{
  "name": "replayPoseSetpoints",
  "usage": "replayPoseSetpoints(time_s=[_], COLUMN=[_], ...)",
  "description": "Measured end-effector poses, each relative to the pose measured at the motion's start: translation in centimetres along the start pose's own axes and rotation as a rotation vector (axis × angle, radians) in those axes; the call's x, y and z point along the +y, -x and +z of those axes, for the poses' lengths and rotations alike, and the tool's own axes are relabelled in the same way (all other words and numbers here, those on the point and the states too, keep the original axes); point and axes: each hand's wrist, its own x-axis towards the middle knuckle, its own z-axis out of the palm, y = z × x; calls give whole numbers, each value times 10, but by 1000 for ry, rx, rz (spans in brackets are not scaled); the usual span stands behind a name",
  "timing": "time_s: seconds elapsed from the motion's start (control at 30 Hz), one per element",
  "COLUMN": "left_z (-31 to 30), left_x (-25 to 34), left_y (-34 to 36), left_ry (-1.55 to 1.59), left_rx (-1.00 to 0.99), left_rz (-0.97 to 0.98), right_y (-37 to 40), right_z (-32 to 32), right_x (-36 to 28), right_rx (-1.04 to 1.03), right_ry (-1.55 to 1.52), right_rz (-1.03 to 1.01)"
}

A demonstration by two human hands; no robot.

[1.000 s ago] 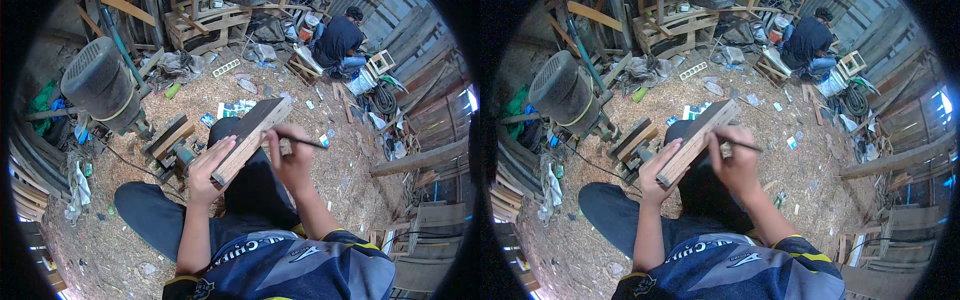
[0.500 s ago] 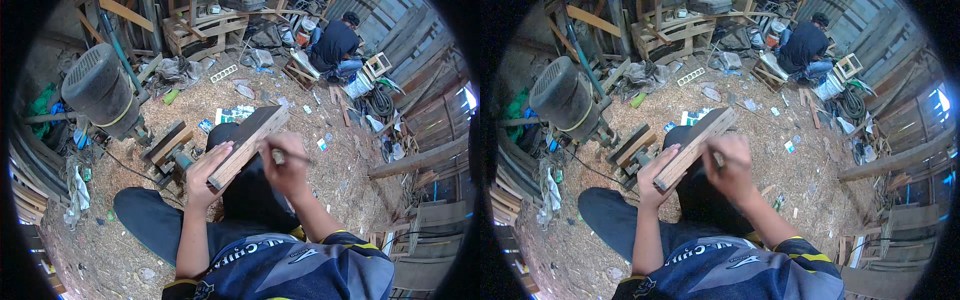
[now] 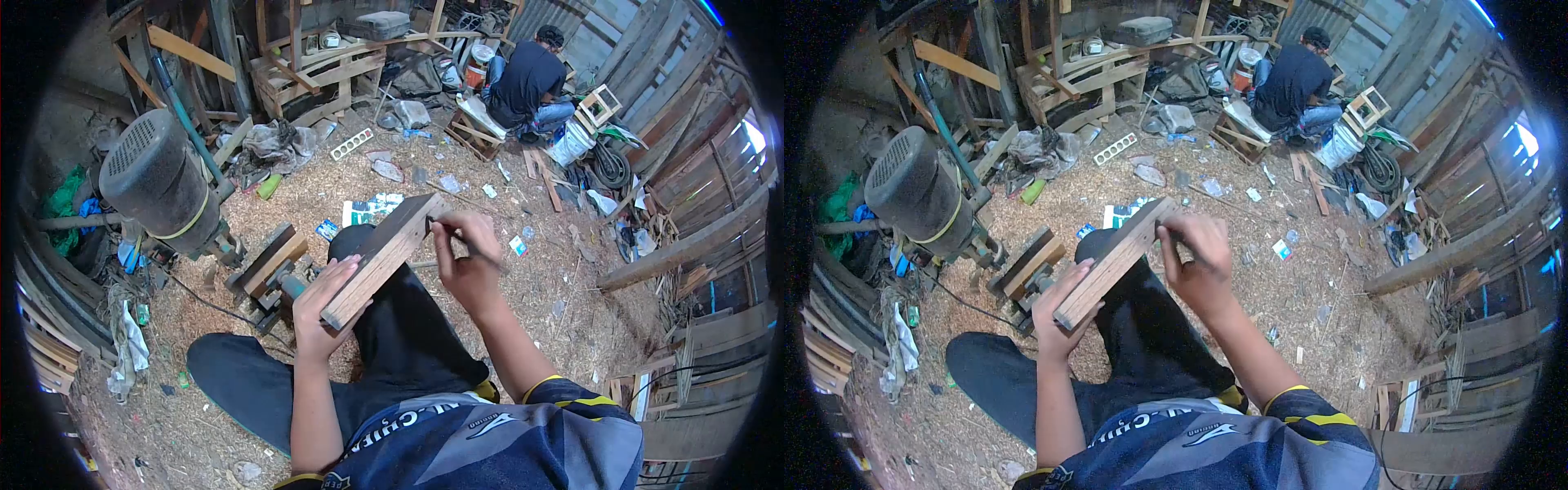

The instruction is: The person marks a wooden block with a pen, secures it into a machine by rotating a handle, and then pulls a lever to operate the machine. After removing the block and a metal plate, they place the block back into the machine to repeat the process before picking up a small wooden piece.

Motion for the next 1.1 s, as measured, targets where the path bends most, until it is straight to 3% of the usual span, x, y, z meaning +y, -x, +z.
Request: replayPoseSetpoints(time_s=[0.13, 0.23, 0.27, 0.37, 0.5, 0.53, 0.7, 0.8, 1.0, 1.1], left_z=[1, 1, 1, 4, 4, 4, 7, 7, 9, 11], left_x=[5, 5, 5, 1, 1, 2, 1, 6, 1, -1], left_y=[-4, -5, -4, -3, -2, -2, 1, -1, -1, -1], left_ry=[-23, -2, 5, 5, 5, 4, 11, 9, 36, 37], left_rx=[-31, -39, -40, -34, -23, -21, 3, 14, 12, 23], left_rz=[7, 14, 15, 23, 4, -11, -30, -55, 6, 16], right_y=[-9, -10, -2, -8, -23, -24, 4, 25, 28, 27], right_z=[1, -1, 10, 7, -7, -8, -9, -9, -5, -3], right_x=[20, 18, 37, 31, 49, 51, 14, -17, -36, -44], right_rx=[-6, -53, 10, -4, 76, 99, 39, -139, -222, -238], right_ry=[-74, -145, -222, -288, -82, -146, -374, -300, -262, -258], right_rz=[113, 353, 291, 396, 381, 424, 372, 264, 0, -11])
